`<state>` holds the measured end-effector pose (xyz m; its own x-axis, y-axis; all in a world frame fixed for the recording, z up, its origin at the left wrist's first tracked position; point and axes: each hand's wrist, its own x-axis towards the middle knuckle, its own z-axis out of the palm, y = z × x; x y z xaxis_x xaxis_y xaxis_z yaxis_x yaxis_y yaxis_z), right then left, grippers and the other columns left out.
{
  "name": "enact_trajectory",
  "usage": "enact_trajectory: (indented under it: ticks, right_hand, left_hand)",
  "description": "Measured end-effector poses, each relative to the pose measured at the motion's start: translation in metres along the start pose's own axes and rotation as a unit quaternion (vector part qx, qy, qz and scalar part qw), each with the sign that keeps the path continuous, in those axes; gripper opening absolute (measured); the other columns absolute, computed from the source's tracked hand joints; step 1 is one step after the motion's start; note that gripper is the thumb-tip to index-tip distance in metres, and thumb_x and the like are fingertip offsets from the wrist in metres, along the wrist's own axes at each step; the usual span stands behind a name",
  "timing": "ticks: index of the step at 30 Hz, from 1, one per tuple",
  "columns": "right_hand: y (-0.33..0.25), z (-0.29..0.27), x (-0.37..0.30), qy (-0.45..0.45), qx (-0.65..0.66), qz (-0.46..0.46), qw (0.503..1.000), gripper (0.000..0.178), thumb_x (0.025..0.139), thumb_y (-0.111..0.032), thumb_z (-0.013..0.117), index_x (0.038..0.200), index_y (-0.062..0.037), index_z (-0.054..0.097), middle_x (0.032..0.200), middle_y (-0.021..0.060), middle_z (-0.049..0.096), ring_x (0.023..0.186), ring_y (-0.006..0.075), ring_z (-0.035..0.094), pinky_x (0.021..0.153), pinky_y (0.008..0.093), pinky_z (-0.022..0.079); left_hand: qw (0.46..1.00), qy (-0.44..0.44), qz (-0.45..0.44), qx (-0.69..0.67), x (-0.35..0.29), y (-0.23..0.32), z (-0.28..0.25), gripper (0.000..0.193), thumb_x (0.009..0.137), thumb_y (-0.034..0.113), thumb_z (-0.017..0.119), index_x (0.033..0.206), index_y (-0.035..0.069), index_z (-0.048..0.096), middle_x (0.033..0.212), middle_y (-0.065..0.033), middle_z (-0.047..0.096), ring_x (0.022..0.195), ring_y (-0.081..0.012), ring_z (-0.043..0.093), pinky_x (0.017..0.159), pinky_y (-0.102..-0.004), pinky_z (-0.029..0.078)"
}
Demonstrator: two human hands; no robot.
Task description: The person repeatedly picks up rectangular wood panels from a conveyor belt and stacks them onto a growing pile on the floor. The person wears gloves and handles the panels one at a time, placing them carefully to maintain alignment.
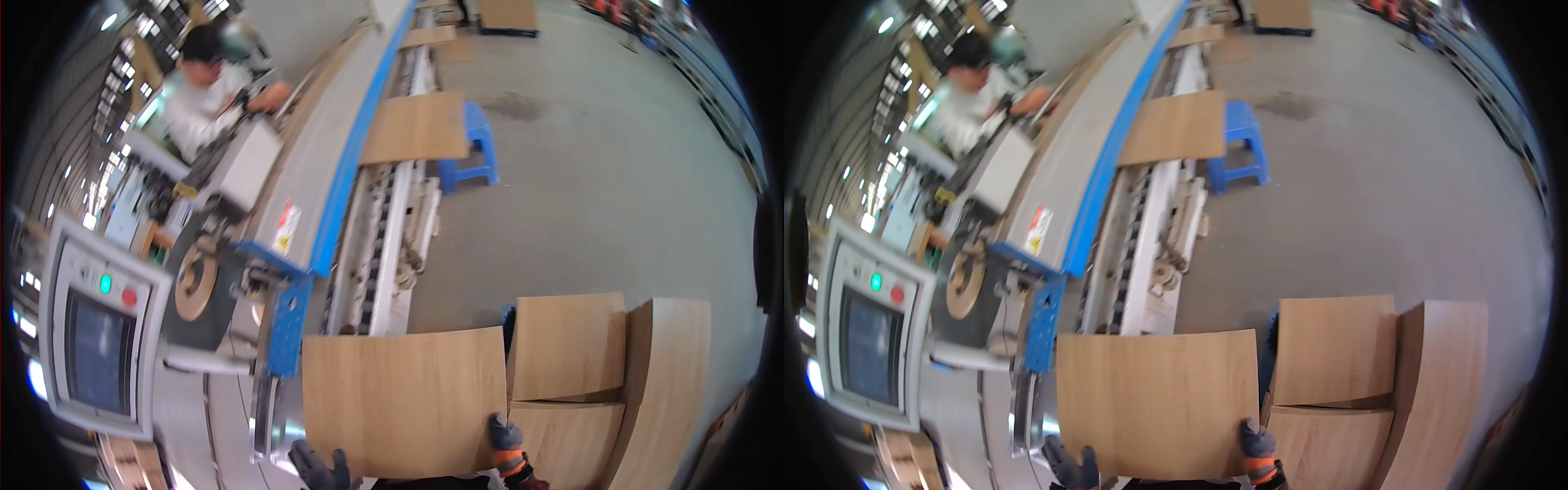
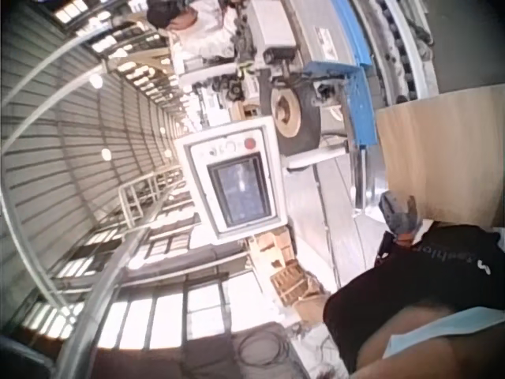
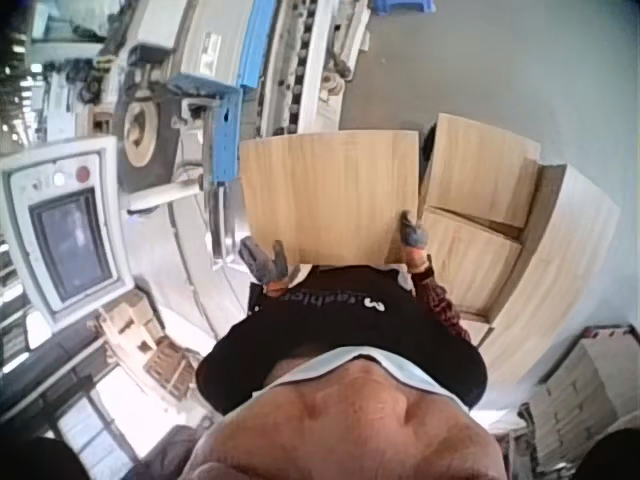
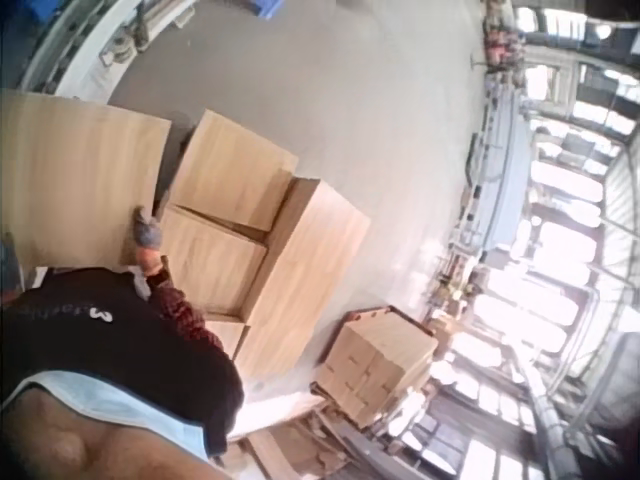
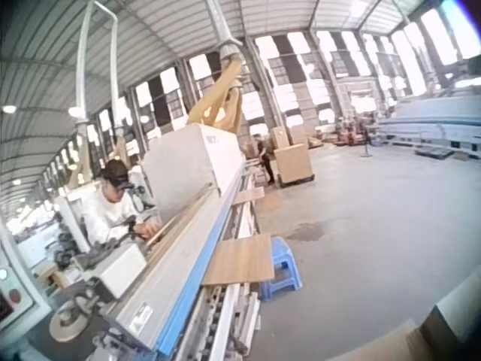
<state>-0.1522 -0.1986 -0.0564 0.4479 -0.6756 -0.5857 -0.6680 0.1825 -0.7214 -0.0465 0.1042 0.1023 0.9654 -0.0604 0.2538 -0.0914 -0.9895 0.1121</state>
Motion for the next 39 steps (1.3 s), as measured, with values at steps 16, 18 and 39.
enact_trajectory:
  ticks: [16,18,39]
  right_hand:
    - [-0.101,0.087,-0.059,-0.084,0.164,-0.049,0.982,0.023,0.087,-0.026,0.051,0.077,-0.0057,0.057,0.063,-0.0068,0.048,0.056,0.0032,0.041,0.046,0.0232,0.033]
    - [-0.113,0.090,-0.046,-0.102,0.219,-0.064,0.968,0.023,0.087,-0.026,0.050,0.078,-0.0060,0.058,0.064,-0.0069,0.048,0.057,0.0030,0.040,0.047,0.0226,0.033]
    - [0.073,-0.162,0.290,0.289,-0.376,-0.009,0.880,0.051,0.075,-0.041,0.055,0.111,-0.0044,0.051,0.114,0.0223,0.049,0.109,0.0387,0.044,0.095,0.0414,0.033]
  left_hand:
    - [0.989,-0.075,0.075,-0.108,0.050,-0.013,0.054,0.058,0.076,0.037,0.047,0.117,-0.003,0.043,0.124,-0.0231,0.038,0.120,-0.0421,0.030,0.101,-0.0532,0.017]
    - [0.988,-0.080,0.076,-0.104,0.063,-0.006,0.059,0.059,0.077,0.038,0.047,0.118,-0.004,0.043,0.125,-0.0231,0.038,0.120,-0.0416,0.030,0.101,-0.0527,0.017]
    - [0.945,0.085,0.276,-0.153,0.162,0.151,0.111,0.046,0.086,0.030,0.044,0.114,-0.006,0.044,0.121,-0.0256,0.041,0.116,-0.0425,0.035,0.098,-0.0513,0.025]
